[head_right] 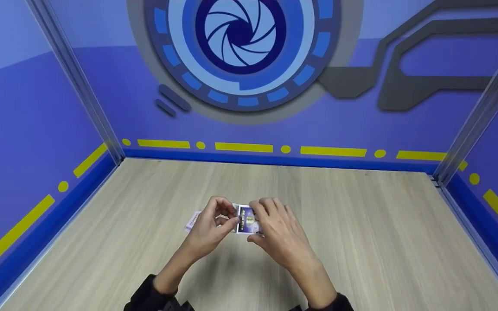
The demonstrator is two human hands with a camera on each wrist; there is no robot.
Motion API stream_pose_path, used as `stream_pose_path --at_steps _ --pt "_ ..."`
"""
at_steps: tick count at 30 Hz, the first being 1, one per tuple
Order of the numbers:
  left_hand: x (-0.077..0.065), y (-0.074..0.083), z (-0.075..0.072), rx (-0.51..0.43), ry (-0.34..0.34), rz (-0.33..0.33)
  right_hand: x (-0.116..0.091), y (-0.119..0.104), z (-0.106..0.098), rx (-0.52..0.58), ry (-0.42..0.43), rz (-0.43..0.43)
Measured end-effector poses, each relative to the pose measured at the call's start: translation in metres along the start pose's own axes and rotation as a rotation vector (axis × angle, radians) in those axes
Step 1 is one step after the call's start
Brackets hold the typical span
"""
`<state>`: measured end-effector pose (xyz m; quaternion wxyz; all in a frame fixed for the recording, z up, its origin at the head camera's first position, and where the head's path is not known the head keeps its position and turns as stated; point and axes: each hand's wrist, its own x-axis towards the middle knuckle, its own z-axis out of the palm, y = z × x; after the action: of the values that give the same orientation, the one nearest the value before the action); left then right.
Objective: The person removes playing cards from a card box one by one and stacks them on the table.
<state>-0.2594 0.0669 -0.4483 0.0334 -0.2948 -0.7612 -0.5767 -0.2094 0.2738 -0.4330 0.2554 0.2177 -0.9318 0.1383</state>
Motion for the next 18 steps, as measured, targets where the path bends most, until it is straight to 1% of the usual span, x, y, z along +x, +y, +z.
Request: stream_pose_path --at_steps 6,10,14,18 --pt "0.001 0.0012 -0.0039 -0.059 -0.028 -0.057 0.0007 -0.0016 -0.0002 -0.007 0.009 -0.032" --pt "0.0016 0.0014 -0.0064 -0.085 -0.033 -0.075 0.0013 -0.0023 -0.0008 -0.015 0.01 -0.046" --pt "0.0014 0.0008 -0.006 -0.081 -0.017 -0.075 0.0015 -0.0033 -0.0007 -0.015 0.011 -0.053" --pt "-0.0001 0.0009 -0.0041 -0.071 -0.005 -0.092 0.0008 -0.004 -0.0002 -0.01 0.02 -0.058"
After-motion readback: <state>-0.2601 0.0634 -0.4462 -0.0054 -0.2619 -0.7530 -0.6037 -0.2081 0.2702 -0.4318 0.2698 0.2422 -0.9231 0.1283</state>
